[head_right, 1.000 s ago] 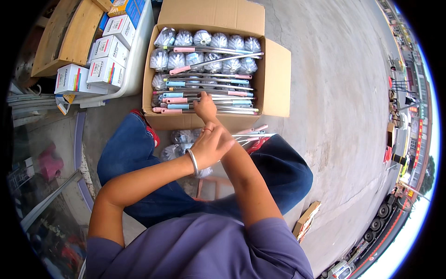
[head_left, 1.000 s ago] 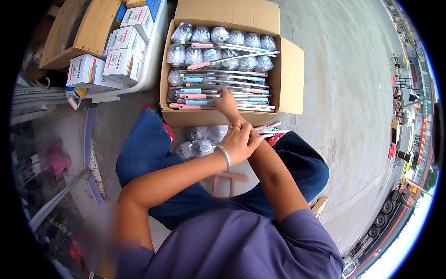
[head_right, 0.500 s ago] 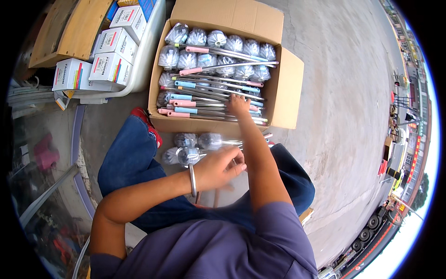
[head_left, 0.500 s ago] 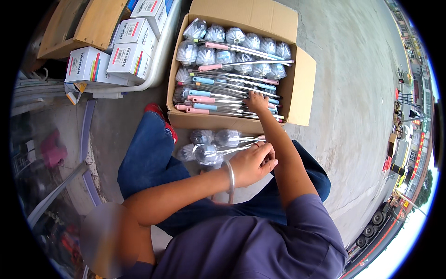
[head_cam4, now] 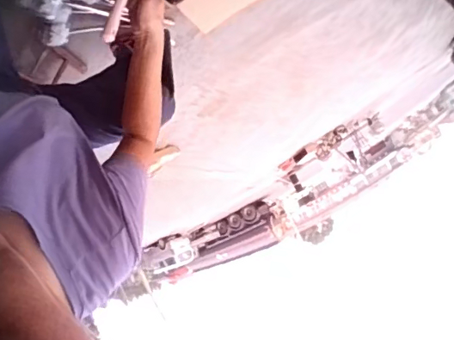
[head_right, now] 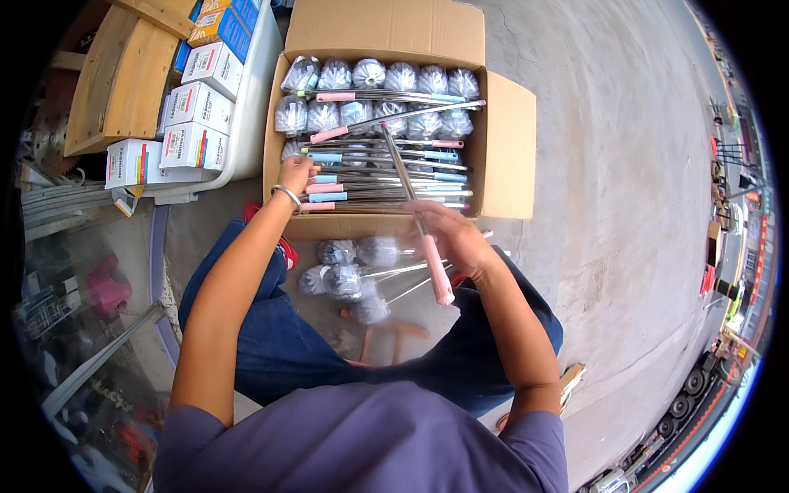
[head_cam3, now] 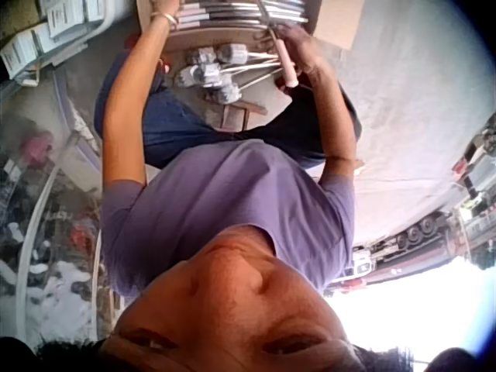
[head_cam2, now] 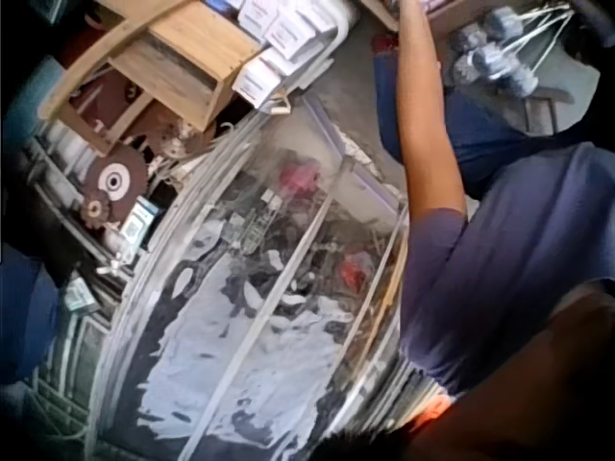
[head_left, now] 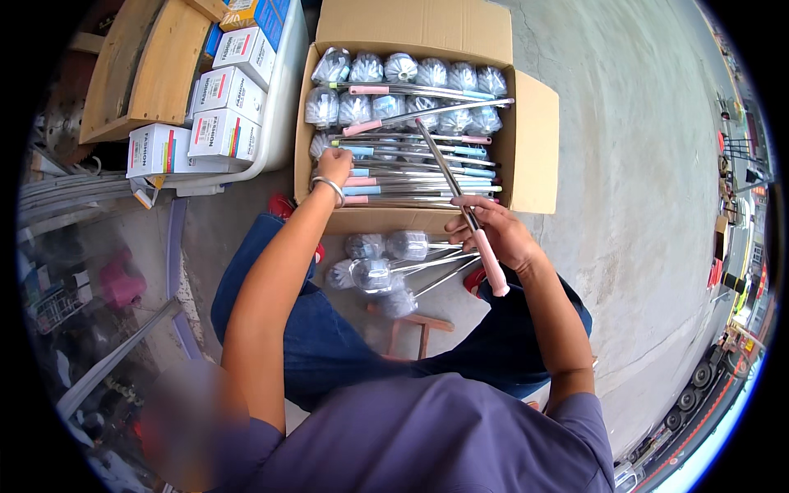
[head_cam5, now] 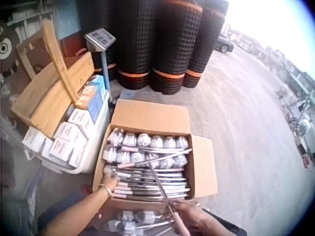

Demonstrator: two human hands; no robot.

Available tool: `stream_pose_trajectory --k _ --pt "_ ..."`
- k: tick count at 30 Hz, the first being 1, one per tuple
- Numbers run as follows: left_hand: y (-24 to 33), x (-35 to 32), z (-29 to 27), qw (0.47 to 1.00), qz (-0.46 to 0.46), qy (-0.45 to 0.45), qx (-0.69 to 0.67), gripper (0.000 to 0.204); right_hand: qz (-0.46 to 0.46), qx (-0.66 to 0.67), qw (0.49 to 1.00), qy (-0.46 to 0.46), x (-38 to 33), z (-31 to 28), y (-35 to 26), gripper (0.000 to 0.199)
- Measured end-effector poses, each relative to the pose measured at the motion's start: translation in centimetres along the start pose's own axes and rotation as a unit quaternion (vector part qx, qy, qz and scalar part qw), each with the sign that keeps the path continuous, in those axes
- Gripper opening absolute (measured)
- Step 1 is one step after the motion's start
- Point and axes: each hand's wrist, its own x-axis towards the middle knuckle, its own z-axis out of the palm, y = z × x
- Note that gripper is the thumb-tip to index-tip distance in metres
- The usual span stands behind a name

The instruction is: The person sits on the ground and repeatedly picks up a metal rod and a plastic-wrapped duster head from a cardboard box. They attach the duster head to the rod, then place the assembled duster on the ground beside them. This process is repeated multiple times.

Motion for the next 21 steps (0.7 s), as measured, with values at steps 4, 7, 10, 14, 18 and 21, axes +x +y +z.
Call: stream_pose_trajectory --k 4,7,10,14,18,21 --pt "-4.8 9.4 -3.4 0.950 0.046 0.180 0.252 0.029 -0.183 -0.034 0.982 -0.012 -0.6 1.4 -2.2 0.029" --pt "-5.1 12.8 -2.7 0.982 -0.052 0.160 0.091 0.049 -0.208 -0.057 0.972 0.094 -0.8 0.1 -2.3 0.025" --pt "-4.6 15.0 -1.6 0.949 -0.004 0.188 -0.252 0.061 -0.214 -0.075 0.962 0.152 -1.2 -0.3 -3.1 0.029" --pt "-1.3 15.9 0.1 0.915 -0.143 0.199 -0.320 0.052 -0.246 -0.113 0.943 0.193 -0.9 -1.5 -2.6 0.033" --pt "-0.6 15.3 0.1 0.917 -0.156 0.196 -0.309 0.050 -0.245 -0.117 0.939 0.214 -0.3 -2.0 -2.7 0.031" --pt "0.5 14.2 -1.4 0.929 -0.139 0.168 -0.298 0.050 -0.255 -0.120 0.931 0.232 0.1 -1.8 -2.9 0.031"
